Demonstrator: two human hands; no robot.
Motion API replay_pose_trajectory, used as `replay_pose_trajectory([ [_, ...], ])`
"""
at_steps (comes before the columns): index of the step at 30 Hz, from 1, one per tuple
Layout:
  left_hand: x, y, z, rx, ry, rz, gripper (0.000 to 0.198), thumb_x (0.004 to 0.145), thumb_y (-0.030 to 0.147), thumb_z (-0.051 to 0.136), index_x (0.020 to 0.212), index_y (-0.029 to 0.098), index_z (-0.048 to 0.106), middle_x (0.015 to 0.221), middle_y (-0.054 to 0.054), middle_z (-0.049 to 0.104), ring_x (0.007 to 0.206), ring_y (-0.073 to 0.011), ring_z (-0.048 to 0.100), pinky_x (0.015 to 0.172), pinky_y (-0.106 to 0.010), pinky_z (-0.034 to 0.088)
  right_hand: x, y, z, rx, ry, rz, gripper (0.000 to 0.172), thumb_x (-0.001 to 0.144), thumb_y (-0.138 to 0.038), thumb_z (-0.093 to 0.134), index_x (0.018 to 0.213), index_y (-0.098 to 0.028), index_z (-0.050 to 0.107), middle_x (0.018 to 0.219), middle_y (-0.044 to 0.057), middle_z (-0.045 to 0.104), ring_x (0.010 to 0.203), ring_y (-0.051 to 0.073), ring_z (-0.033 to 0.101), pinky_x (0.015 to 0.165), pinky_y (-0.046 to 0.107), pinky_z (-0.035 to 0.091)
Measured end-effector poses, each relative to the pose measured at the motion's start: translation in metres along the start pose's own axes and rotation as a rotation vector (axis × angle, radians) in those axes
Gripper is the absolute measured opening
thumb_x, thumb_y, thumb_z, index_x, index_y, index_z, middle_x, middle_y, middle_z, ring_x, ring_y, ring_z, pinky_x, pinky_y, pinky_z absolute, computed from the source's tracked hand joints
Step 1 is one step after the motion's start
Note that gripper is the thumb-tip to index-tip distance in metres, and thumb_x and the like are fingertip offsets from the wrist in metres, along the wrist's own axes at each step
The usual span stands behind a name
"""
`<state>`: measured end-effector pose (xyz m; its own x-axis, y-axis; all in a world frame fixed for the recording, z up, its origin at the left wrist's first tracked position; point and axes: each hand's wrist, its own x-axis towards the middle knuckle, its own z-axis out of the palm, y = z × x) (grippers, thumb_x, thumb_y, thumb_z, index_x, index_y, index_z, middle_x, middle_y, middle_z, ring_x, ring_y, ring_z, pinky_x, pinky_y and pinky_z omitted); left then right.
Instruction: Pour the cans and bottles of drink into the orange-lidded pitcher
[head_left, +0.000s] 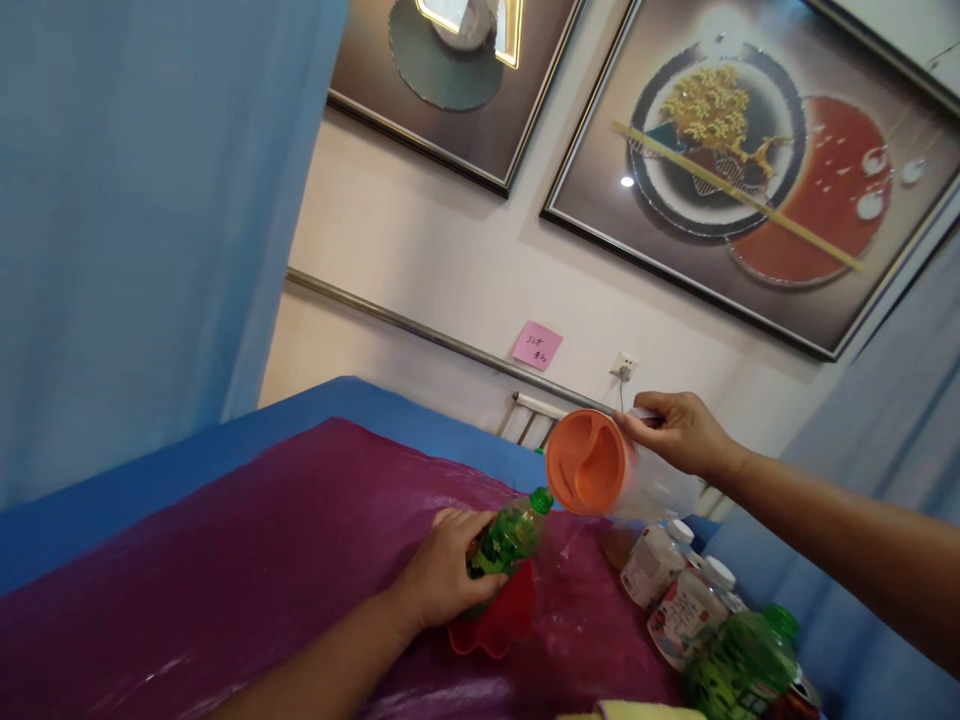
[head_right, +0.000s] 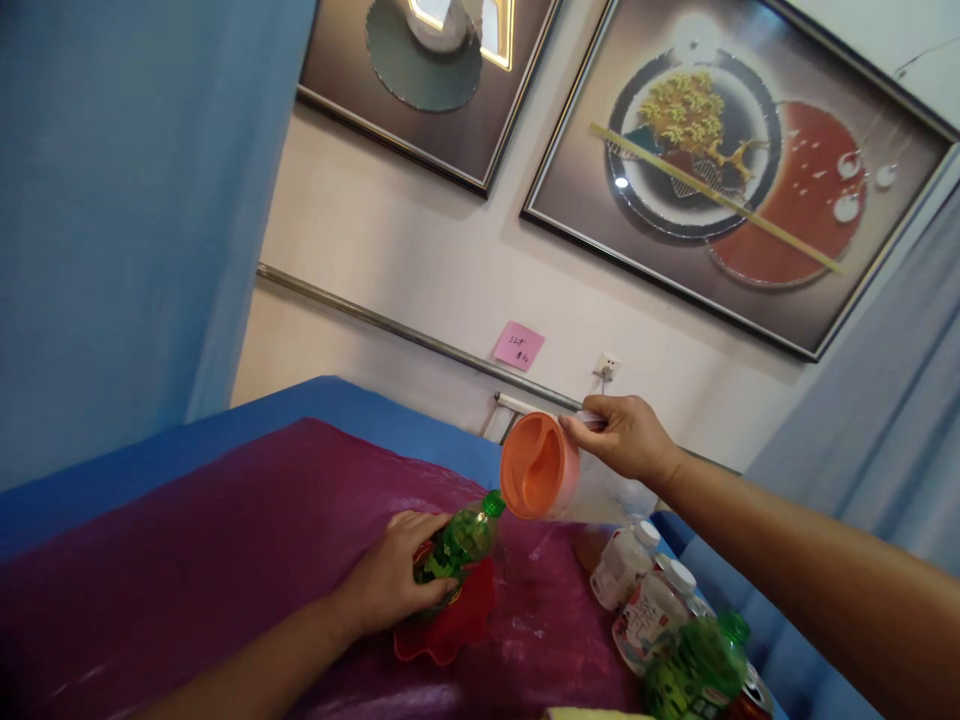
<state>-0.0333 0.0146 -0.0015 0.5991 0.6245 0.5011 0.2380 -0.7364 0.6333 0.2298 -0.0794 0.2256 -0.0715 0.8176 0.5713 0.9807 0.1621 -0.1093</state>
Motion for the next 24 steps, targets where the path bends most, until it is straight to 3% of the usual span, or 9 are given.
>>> replay_pose_trajectory([
  [24,-0.0002,-0.0006,0.0005,0.019,-0.004,0.016,0.044,0.063,0.029,0.08,0.105,0.025,0.066,0.103,-0.003,0.073,0.097,-0.0274,0.063,0.094,-0.041,0.04,-0.0004,-0.0043,-0.0017,-0.012,0.004,-0.005,0.048,0.084,-0.054,0.057,0.057,-0.024,0.032,0.056,-0.006,0.025,0.054,0.011,0.025,0.05,0.027,0.02],
])
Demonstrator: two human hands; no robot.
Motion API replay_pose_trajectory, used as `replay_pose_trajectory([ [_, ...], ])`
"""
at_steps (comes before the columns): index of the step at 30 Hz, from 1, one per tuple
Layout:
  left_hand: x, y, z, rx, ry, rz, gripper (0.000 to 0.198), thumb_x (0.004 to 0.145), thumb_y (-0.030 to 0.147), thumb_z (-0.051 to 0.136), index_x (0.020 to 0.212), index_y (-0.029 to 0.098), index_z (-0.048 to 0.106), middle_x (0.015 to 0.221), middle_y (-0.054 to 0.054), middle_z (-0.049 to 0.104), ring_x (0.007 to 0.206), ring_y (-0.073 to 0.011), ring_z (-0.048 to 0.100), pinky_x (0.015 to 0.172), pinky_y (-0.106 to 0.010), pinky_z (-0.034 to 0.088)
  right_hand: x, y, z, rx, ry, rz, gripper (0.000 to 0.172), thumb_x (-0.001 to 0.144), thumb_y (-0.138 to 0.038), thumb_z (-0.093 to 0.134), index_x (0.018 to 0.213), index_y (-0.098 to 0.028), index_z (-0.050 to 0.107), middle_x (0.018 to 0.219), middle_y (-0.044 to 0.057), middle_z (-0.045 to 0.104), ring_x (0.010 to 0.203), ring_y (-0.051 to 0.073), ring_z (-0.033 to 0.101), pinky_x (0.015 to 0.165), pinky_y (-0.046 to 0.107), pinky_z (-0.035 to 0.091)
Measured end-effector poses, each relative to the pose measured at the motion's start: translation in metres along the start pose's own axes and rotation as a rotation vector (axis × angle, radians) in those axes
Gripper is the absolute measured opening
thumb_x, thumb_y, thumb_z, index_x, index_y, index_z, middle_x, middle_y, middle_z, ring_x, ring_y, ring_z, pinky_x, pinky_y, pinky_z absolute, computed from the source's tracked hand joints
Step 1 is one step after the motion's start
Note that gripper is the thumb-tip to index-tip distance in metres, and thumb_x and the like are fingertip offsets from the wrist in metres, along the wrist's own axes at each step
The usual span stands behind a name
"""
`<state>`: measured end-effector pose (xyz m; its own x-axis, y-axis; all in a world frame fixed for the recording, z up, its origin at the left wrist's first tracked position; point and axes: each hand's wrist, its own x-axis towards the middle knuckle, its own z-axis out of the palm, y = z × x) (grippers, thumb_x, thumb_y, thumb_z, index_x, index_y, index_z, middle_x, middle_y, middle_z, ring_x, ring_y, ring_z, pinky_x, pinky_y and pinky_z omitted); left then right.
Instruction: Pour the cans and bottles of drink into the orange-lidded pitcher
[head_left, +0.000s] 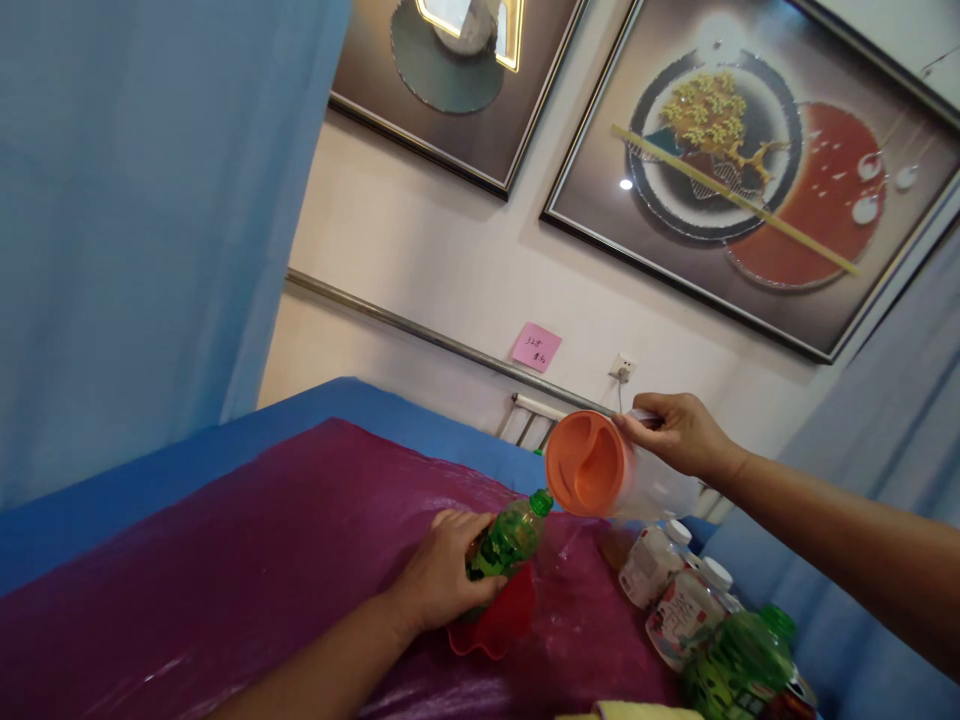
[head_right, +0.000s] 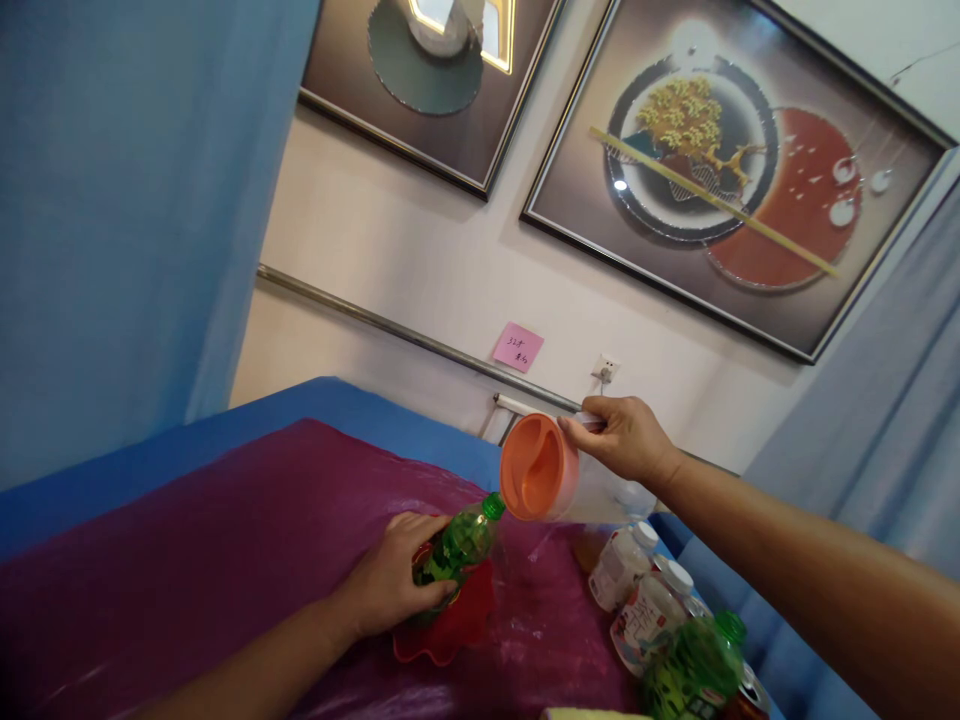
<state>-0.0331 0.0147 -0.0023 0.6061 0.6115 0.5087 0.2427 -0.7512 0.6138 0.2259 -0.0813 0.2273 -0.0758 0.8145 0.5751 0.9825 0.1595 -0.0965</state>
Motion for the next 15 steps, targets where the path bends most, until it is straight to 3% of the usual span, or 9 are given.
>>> replay_pose_trajectory([
  [15,-0.0001,0.0014,-0.0009,-0.003,-0.001,-0.01,0.047,0.062,0.029,0.08,0.106,0.025,0.067,0.102,-0.003,0.074,0.098,-0.0276,0.063,0.094,-0.042,0.041,-0.0013,-0.0023,-0.0009,0.008,-0.019,0.001,0.049,0.084,-0.054,0.057,0.057,-0.023,0.031,0.057,-0.006,0.024,0.055,0.01,0.024,0.05,0.027,0.02],
])
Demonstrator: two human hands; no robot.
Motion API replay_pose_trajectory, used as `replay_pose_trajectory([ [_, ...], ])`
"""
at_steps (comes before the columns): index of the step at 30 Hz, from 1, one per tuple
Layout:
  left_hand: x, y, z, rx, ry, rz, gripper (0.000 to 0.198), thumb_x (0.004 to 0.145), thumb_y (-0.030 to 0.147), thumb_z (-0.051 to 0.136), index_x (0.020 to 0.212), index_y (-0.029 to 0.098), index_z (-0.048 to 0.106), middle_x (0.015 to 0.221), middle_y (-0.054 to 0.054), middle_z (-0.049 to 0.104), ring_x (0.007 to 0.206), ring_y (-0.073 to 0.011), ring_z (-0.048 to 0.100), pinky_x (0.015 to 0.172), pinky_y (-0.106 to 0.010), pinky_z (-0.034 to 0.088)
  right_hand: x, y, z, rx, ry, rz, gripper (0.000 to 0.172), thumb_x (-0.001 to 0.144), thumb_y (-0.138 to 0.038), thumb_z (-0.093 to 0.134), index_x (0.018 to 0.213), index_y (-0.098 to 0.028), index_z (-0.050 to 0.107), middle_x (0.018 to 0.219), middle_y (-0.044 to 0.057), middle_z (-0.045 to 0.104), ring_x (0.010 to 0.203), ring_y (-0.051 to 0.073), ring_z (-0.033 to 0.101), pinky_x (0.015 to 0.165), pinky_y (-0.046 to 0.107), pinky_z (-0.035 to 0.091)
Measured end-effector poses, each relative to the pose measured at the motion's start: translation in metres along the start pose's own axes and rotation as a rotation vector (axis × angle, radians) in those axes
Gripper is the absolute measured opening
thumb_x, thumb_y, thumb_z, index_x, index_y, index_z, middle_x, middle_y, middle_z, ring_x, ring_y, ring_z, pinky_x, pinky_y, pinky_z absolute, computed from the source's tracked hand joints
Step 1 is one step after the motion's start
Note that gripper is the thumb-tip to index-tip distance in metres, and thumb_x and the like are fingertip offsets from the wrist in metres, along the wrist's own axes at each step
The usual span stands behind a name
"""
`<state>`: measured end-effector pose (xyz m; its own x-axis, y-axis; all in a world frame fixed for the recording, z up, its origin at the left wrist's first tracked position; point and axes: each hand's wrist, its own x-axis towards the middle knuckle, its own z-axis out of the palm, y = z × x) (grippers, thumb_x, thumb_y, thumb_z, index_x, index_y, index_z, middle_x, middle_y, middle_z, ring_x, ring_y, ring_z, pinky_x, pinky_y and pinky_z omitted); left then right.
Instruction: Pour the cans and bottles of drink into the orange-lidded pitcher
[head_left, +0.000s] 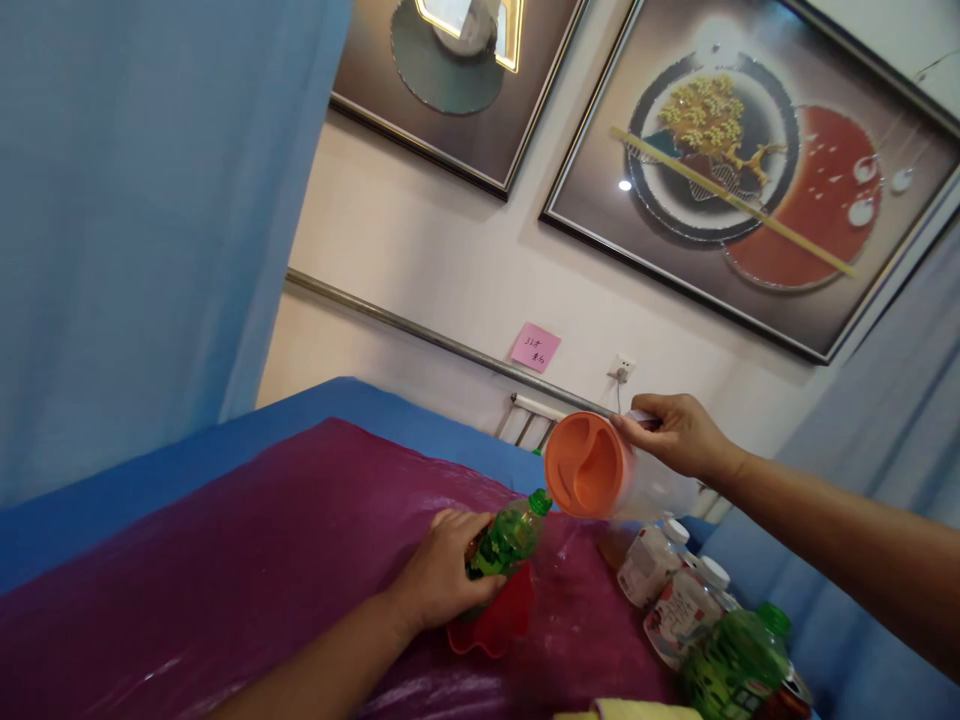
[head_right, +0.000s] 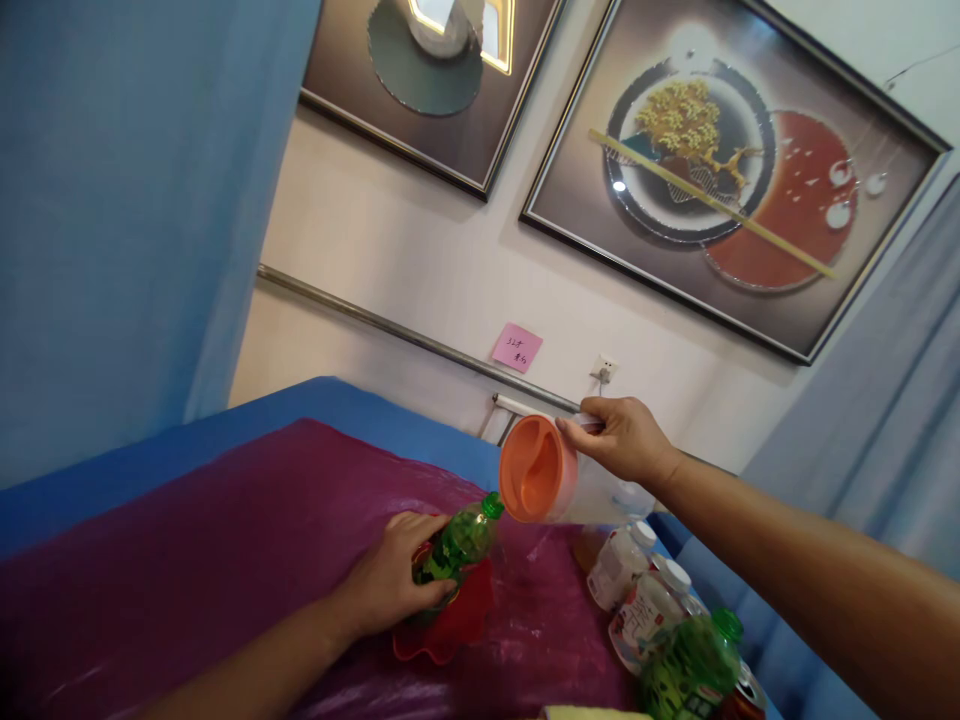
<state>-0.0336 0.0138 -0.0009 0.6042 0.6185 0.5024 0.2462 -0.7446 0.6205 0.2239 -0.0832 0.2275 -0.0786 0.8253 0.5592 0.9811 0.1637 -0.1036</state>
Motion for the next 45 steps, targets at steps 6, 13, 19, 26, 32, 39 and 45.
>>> replay_pose_trajectory([
  [6,-0.0008,-0.0004,0.0002,-0.009,-0.008,0.004,0.05,0.063,0.03,0.08,0.111,0.025,0.066,0.105,-0.003,0.073,0.099,-0.0273,0.063,0.095,-0.042,0.041,-0.0001,-0.001,-0.0009,-0.016,0.015,-0.004,0.048,0.084,-0.053,0.057,0.057,-0.023,0.031,0.057,-0.006,0.024,0.055,0.01,0.024,0.049,0.026,0.02],
  [13,-0.0007,0.0014,-0.0011,0.008,-0.002,0.009,0.043,0.063,0.03,0.079,0.104,0.025,0.067,0.103,-0.003,0.073,0.099,-0.0287,0.063,0.095,-0.042,0.041,-0.0011,-0.0008,-0.0011,0.003,0.002,-0.01,0.049,0.085,-0.054,0.057,0.057,-0.023,0.03,0.057,-0.006,0.024,0.055,0.011,0.024,0.049,0.026,0.021],
  [19,-0.001,0.0013,-0.0019,0.006,-0.01,0.005,0.043,0.063,0.031,0.079,0.104,0.024,0.067,0.099,-0.002,0.072,0.095,-0.0262,0.063,0.093,-0.04,0.041,-0.0017,-0.0019,-0.0013,-0.004,0.016,-0.007,0.049,0.085,-0.052,0.058,0.057,-0.023,0.03,0.057,-0.006,0.024,0.055,0.01,0.024,0.049,0.027,0.02],
  [26,-0.0012,0.0041,-0.0038,0.002,-0.018,-0.015,0.045,0.062,0.03,0.079,0.105,0.024,0.067,0.098,-0.002,0.072,0.095,-0.0266,0.062,0.093,-0.04,0.041,-0.0014,-0.002,-0.0013,-0.02,0.024,-0.001,0.048,0.084,-0.053,0.057,0.057,-0.024,0.031,0.056,-0.006,0.025,0.054,0.011,0.025,0.049,0.027,0.021],
  [32,-0.0011,0.0036,-0.0026,0.005,-0.015,-0.008,0.042,0.063,0.03,0.079,0.103,0.024,0.067,0.1,-0.001,0.073,0.095,-0.0264,0.063,0.093,-0.04,0.041,-0.0014,-0.0004,-0.0018,-0.019,0.034,-0.01,0.048,0.085,-0.052,0.058,0.057,-0.023,0.032,0.056,-0.006,0.025,0.054,0.011,0.025,0.048,0.027,0.021],
  [39,-0.0016,0.0025,-0.0015,-0.003,-0.006,-0.006,0.045,0.063,0.029,0.079,0.106,0.025,0.066,0.103,-0.002,0.073,0.097,-0.0269,0.063,0.095,-0.042,0.041,-0.0031,0.0021,-0.0024,-0.013,0.049,-0.01,0.048,0.085,-0.052,0.058,0.057,-0.023,0.032,0.055,-0.005,0.025,0.054,0.011,0.025,0.048,0.026,0.021],
  [45,-0.0017,0.0027,-0.0017,0.004,-0.007,-0.003,0.045,0.063,0.03,0.079,0.106,0.025,0.067,0.104,-0.002,0.073,0.099,-0.0276,0.064,0.095,-0.041,0.041,-0.0032,0.0017,-0.0015,-0.002,0.049,0.004,0.049,0.084,-0.054,0.058,0.056,-0.023,0.032,0.054,-0.006,0.025,0.053,0.01,0.026,0.048,0.026,0.021],
])
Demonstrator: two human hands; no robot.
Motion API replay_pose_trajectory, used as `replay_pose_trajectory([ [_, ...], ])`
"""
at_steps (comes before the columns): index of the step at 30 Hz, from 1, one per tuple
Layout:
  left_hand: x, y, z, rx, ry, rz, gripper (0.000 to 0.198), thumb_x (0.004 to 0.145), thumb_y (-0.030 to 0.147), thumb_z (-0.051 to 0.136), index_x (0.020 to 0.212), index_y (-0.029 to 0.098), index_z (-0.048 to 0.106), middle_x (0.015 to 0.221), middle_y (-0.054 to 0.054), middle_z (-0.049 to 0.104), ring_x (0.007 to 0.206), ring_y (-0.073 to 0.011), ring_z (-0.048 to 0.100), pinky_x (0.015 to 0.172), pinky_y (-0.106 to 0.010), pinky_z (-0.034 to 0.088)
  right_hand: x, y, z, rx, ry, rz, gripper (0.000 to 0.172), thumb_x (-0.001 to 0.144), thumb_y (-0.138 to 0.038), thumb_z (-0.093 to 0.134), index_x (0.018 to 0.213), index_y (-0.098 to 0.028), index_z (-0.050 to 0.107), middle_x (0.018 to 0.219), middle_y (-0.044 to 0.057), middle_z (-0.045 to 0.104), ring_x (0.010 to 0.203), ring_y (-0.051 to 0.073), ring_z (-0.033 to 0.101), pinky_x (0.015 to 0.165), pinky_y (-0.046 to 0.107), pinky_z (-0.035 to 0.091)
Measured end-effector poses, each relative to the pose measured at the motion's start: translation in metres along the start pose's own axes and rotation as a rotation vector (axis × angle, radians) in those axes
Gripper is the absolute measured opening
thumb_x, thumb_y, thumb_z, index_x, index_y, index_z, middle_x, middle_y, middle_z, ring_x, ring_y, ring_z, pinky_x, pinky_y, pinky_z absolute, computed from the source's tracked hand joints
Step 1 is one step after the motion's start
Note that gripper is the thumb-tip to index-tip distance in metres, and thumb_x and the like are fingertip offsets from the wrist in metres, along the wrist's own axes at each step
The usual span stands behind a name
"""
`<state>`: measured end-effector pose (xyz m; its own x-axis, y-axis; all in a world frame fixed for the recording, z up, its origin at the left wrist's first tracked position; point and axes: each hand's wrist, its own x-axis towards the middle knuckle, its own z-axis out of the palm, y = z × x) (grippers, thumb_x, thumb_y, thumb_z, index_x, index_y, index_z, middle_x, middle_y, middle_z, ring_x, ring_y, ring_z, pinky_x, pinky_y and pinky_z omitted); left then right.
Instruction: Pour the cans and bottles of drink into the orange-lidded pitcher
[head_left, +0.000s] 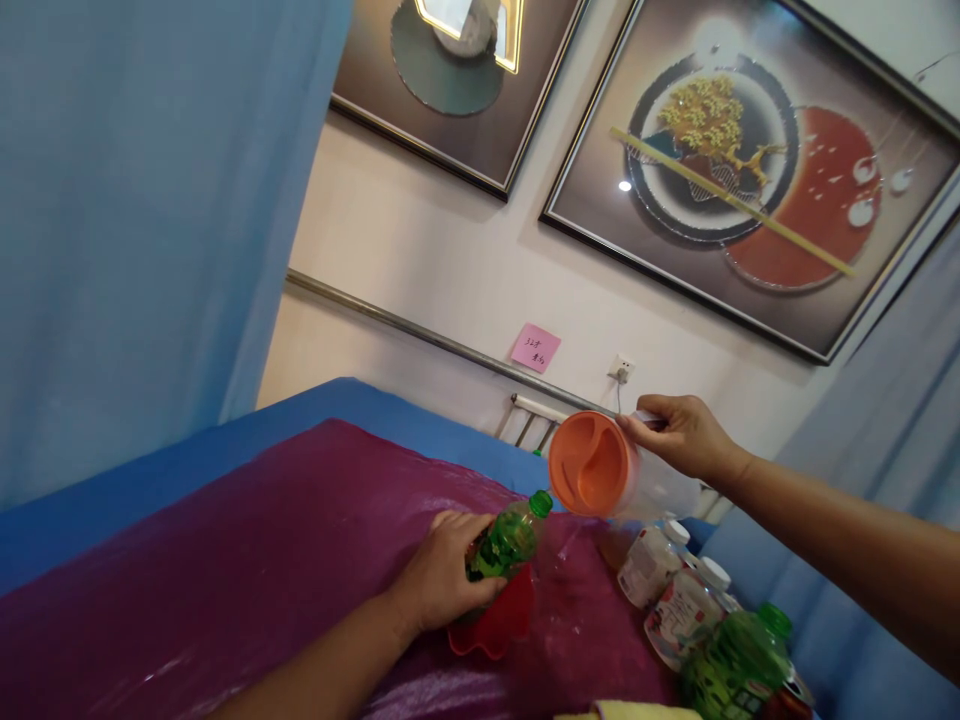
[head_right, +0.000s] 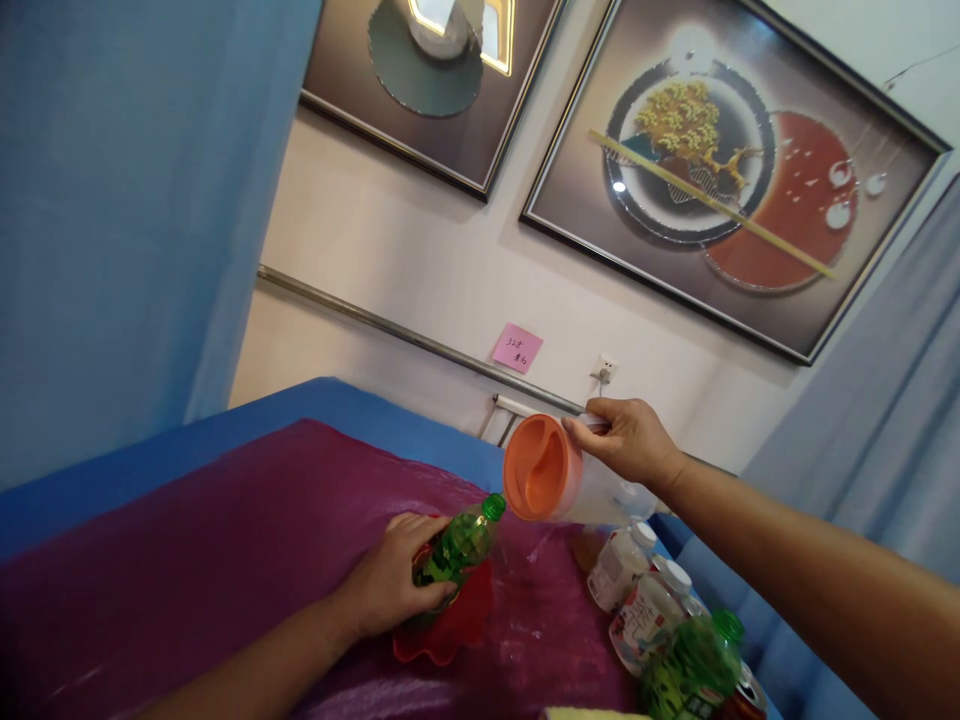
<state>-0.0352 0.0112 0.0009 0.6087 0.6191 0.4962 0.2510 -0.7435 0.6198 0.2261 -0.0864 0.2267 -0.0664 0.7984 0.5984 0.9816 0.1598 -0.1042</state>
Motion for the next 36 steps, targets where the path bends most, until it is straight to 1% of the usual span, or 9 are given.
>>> replay_pose_trajectory([
  [12,-0.0003,0.0023,-0.0014,0.006,-0.011,-0.005,0.041,0.065,0.031,0.078,0.104,0.024,0.067,0.106,-0.004,0.073,0.1,-0.0278,0.063,0.095,-0.042,0.041,-0.0006,-0.005,0.0005,0.018,-0.022,-0.021,0.049,0.084,-0.053,0.057,0.055,-0.023,0.031,0.053,-0.006,0.026,0.052,0.01,0.026,0.048,0.026,0.02],
  [20,-0.0005,0.0035,-0.0022,-0.001,0.0,-0.01,0.048,0.063,0.029,0.08,0.109,0.025,0.066,0.106,-0.003,0.073,0.1,-0.028,0.063,0.096,-0.042,0.041,-0.0013,-0.0077,0.0008,0.017,-0.029,-0.021,0.047,0.084,-0.051,0.057,0.056,-0.023,0.033,0.054,-0.006,0.025,0.053,0.01,0.026,0.049,0.026,0.021],
  [23,-0.0005,0.0022,-0.0013,0.001,0.0,-0.01,0.047,0.063,0.03,0.08,0.108,0.025,0.066,0.106,-0.003,0.073,0.1,-0.0282,0.063,0.096,-0.042,0.041,-0.001,-0.0088,-0.0001,0.014,-0.034,-0.026,0.047,0.084,-0.051,0.058,0.056,-0.023,0.033,0.054,-0.006,0.026,0.053,0.01,0.026,0.048,0.026,0.021],
  [31,0.0001,0.0018,-0.0016,-0.019,-0.02,-0.011,0.047,0.062,0.029,0.08,0.107,0.023,0.067,0.105,-0.003,0.073,0.1,-0.0283,0.062,0.096,-0.042,0.04,-0.001,-0.0062,0.0003,0.04,-0.045,-0.009,0.047,0.084,-0.051,0.058,0.057,-0.023,0.032,0.055,-0.006,0.026,0.054,0.01,0.026,0.049,0.027,0.021],
  [36,0.0002,0.0033,-0.0024,-0.032,-0.016,-0.01,0.045,0.063,0.029,0.079,0.107,0.024,0.067,0.101,-0.002,0.072,0.097,-0.0266,0.062,0.096,-0.042,0.039,-0.0009,-0.0045,0.0001,0.002,-0.042,-0.006,0.049,0.084,-0.053,0.058,0.057,-0.023,0.031,0.056,-0.006,0.025,0.054,0.01,0.025,0.049,0.026,0.02],
])
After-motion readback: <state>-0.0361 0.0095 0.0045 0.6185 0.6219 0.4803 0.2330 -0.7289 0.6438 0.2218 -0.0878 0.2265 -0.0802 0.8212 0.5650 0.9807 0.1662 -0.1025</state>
